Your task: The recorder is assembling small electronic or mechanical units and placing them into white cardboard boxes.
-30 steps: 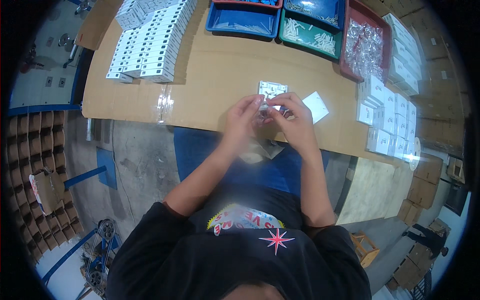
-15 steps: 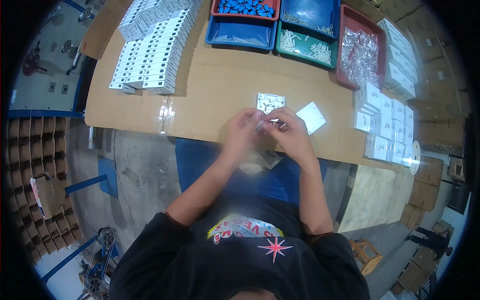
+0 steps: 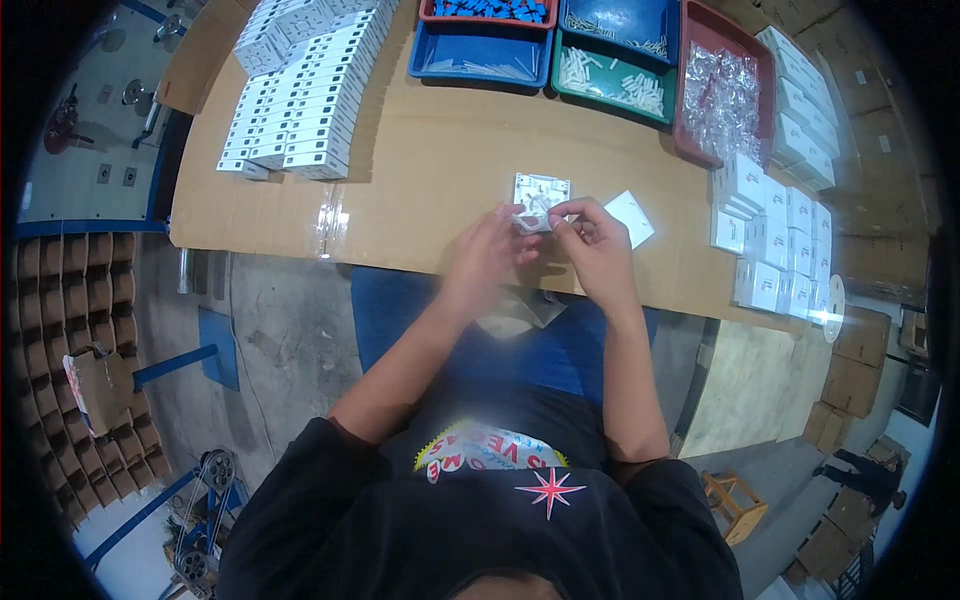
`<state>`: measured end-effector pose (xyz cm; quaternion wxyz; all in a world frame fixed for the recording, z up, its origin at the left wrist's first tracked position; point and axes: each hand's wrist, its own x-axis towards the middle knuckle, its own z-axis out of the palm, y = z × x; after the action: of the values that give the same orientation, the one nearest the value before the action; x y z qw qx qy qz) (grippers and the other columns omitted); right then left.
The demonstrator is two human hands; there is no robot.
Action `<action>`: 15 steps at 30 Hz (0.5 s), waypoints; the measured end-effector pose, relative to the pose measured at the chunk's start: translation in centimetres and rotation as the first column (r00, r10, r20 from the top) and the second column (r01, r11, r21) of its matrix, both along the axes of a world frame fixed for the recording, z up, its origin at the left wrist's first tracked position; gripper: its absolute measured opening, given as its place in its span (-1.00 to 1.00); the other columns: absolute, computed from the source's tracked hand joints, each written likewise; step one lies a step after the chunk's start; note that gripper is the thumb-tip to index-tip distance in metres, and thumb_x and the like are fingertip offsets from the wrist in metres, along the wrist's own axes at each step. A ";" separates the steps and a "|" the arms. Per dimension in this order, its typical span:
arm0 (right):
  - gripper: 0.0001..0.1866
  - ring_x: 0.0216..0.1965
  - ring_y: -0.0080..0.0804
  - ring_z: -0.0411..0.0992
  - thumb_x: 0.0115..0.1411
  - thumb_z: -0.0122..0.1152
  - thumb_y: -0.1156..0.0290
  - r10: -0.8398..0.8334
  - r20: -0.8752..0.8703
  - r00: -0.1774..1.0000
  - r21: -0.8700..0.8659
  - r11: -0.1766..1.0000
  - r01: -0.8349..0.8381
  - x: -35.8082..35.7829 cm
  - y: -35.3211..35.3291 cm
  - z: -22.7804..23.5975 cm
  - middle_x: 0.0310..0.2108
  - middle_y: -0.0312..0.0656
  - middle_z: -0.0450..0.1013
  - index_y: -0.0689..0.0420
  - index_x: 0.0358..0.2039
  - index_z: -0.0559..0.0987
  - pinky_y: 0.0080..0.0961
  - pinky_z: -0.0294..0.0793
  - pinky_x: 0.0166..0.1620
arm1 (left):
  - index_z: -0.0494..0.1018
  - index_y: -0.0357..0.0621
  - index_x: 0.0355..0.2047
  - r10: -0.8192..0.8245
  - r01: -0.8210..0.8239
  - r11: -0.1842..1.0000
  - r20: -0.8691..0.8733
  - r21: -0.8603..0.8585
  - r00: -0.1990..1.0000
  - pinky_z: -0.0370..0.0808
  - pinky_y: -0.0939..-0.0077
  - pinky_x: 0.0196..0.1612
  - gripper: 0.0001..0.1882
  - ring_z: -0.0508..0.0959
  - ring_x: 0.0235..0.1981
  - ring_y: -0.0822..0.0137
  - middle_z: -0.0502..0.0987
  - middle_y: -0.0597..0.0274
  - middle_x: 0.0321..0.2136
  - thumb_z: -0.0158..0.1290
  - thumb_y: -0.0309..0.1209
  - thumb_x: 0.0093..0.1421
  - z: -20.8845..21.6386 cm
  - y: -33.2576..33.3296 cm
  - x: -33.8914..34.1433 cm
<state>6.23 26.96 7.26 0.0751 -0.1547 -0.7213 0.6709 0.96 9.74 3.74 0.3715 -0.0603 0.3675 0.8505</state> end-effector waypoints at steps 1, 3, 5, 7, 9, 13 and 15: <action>-0.91 -0.45 -0.77 0.33 0.30 0.27 0.53 -0.014 -0.036 0.999 -0.003 1.000 0.014 0.0 0.0 0.1 -0.38 -0.41 0.51 0.24 -0.20 0.63 -0.73 0.29 -0.39 | 0.40 -0.26 0.15 0.001 -0.001 1.000 0.003 0.000 1.000 0.62 0.40 -0.05 -0.58 0.62 -0.07 0.34 0.57 0.09 -0.01 -0.07 -0.17 0.51 0.0 0.0 0.1; -0.90 -0.45 -0.77 0.32 0.30 0.27 0.54 -0.028 -0.008 1.000 -0.013 1.000 0.028 0.0 -0.2 0.7 -0.38 -0.41 0.51 0.24 -0.19 0.62 -0.74 0.28 -0.39 | 0.45 -0.28 0.10 -0.031 0.031 0.999 -0.007 -0.021 0.999 0.61 0.43 -0.04 -0.62 0.64 -0.10 0.33 0.61 0.09 -0.07 -0.02 -0.21 0.49 0.0 0.2 0.2; -0.90 -0.45 -0.78 0.32 0.30 0.27 0.55 -0.041 0.017 0.999 -0.025 0.999 0.042 -0.1 -0.3 0.9 -0.38 -0.41 0.51 0.25 -0.18 0.62 -0.74 0.28 -0.39 | 0.48 -0.27 0.05 -0.028 0.022 0.996 -0.069 -0.090 0.997 0.61 0.43 -0.05 -0.65 0.65 -0.13 0.33 0.63 0.09 -0.12 0.01 -0.23 0.48 -0.4 0.3 0.3; -0.89 -0.46 -0.78 0.32 0.31 0.28 0.54 -0.098 0.000 0.995 0.026 0.995 0.098 -0.1 0.0 0.6 -0.39 -0.41 0.51 0.25 -0.18 0.62 -0.75 0.27 -0.40 | 0.51 -0.27 0.01 -0.037 0.017 0.988 -0.128 -0.153 0.991 0.62 0.43 -0.07 -0.68 0.66 -0.16 0.32 0.65 0.10 -0.16 0.04 -0.26 0.46 -0.6 0.4 0.3; -0.89 -0.46 -0.78 0.32 0.31 0.28 0.53 -0.103 0.009 0.995 0.003 0.995 0.103 -0.2 0.2 0.5 -0.39 -0.41 0.51 0.25 -0.18 0.62 -0.74 0.27 -0.41 | 0.55 -0.27 -0.07 -0.102 0.043 0.951 -0.180 -0.305 0.978 0.63 0.42 -0.09 -0.73 0.67 -0.18 0.31 0.66 0.12 -0.23 0.09 -0.28 0.44 -0.7 0.2 0.1; -0.89 -0.46 -0.78 0.33 0.32 0.28 0.53 -0.081 0.018 0.997 -0.007 0.997 0.081 0.0 0.3 0.0 -0.40 -0.40 0.51 0.25 -0.17 0.62 -0.74 0.27 -0.42 | 0.49 -0.25 0.04 -0.079 0.035 0.967 -0.168 -0.253 0.983 0.64 0.40 -0.09 -0.68 0.67 -0.15 0.29 0.65 0.11 -0.19 0.07 -0.27 0.45 -1.2 0.3 0.3; -0.89 -0.46 -0.77 0.34 0.32 0.28 0.54 -0.066 0.026 0.997 -0.014 0.998 0.066 0.0 0.3 0.0 -0.41 -0.39 0.51 0.25 -0.17 0.62 -0.74 0.28 -0.41 | 0.40 -0.22 0.16 0.003 -0.016 0.995 -0.129 -0.101 0.992 0.64 0.39 -0.08 -0.63 0.67 -0.13 0.28 0.63 0.12 -0.14 0.05 -0.27 0.46 -1.0 0.5 0.3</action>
<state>6.20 27.22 7.27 0.0870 -0.1875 -0.7119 0.6712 1.23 10.22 2.77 0.3396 -0.0260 0.4334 0.8344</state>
